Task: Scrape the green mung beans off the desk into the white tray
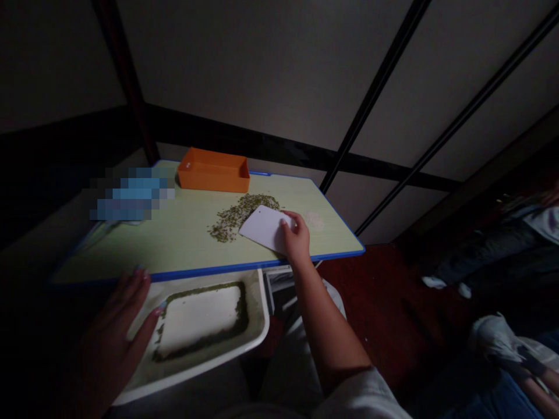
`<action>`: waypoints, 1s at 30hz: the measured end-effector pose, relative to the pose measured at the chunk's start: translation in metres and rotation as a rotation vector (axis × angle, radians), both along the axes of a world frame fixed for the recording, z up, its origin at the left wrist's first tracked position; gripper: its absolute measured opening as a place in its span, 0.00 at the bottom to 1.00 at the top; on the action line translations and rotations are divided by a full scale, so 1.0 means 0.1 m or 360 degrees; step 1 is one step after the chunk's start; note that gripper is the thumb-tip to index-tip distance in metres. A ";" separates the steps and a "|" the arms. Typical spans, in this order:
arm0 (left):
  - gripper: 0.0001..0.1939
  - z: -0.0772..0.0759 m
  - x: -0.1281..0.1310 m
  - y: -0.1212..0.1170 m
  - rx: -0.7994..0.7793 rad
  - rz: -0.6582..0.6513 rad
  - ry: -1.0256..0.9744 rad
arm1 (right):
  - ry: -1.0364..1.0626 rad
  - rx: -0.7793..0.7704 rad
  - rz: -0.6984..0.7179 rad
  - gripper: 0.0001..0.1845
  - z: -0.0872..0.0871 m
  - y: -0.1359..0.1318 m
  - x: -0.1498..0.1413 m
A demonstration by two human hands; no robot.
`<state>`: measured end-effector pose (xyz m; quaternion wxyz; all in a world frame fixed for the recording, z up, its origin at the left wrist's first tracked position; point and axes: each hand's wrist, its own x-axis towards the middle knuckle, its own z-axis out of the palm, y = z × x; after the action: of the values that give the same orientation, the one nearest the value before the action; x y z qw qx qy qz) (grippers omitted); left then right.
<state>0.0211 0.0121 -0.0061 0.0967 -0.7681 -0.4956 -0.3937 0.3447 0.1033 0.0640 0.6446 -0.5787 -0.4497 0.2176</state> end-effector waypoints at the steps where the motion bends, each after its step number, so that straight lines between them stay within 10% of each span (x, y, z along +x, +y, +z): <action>1: 0.33 0.00 0.00 0.00 -0.0003 0.0001 0.0007 | 0.0004 -0.0007 -0.0009 0.21 0.00 0.00 0.00; 10: 0.33 0.00 -0.01 -0.01 -0.0026 0.0000 -0.0020 | 0.0062 0.0024 -0.0111 0.22 -0.02 -0.02 0.05; 30: 0.33 -0.01 -0.03 0.00 0.0038 0.0015 0.0038 | -0.0202 0.0165 0.0526 0.13 0.28 0.29 0.08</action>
<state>0.0179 0.0124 -0.0073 0.1135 -0.7692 -0.4934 -0.3899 0.3529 0.1321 0.0918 0.5993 -0.4754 -0.5892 0.2602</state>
